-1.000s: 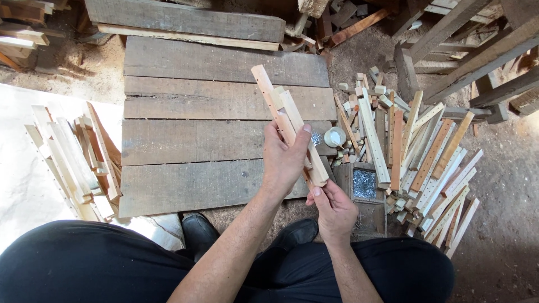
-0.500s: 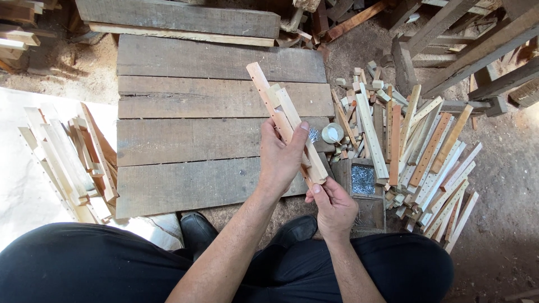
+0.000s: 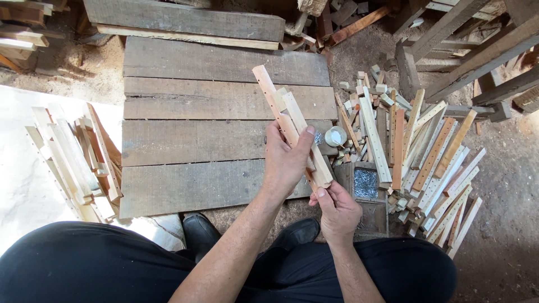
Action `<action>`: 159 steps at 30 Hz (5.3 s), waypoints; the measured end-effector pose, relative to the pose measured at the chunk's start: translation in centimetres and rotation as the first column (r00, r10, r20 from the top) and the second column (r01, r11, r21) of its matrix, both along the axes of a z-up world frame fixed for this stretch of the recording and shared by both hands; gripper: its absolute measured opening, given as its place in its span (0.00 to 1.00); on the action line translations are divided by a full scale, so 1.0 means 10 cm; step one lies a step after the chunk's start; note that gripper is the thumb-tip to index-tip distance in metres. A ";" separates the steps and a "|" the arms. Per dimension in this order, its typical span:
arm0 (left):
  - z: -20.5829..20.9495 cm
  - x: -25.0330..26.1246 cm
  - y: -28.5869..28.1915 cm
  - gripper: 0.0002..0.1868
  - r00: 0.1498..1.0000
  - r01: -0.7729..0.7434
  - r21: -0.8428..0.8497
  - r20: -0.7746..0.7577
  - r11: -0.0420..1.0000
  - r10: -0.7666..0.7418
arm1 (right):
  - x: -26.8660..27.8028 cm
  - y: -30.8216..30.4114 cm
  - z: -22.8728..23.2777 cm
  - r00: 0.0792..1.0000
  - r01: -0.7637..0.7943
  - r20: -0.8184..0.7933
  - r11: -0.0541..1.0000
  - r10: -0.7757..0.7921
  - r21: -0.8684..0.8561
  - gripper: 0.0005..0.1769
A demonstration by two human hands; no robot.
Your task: The person sits on the floor and uses a hammer to drive nails into small wooden slats. They repeatedly pick up nails, position them on the wood, and strike them with the hammer to secure them.
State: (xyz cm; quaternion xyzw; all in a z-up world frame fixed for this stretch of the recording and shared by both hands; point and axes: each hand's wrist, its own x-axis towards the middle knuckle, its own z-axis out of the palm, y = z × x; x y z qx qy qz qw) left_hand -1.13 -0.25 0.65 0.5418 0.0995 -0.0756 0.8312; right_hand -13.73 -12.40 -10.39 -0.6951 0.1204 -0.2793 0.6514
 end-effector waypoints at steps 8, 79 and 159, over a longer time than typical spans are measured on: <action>-0.04 0.01 -0.01 0.31 1.000 0.001 0.002 0.004 1.000 -0.001 | -0.01 -0.03 -0.06 1.000 0.005 -0.006 1.000 -0.005 0.009 0.17; -0.63 0.28 0.20 0.27 0.904 0.329 -0.863 0.170 0.384 -0.393 | -0.09 0.39 0.46 0.889 -0.222 -0.157 0.706 0.430 0.673 0.33; -1.22 0.75 0.81 0.20 0.848 0.528 0.667 -0.448 0.526 -0.284 | 1.83 0.80 -0.79 0.616 -0.061 -0.787 0.997 0.004 -0.042 0.13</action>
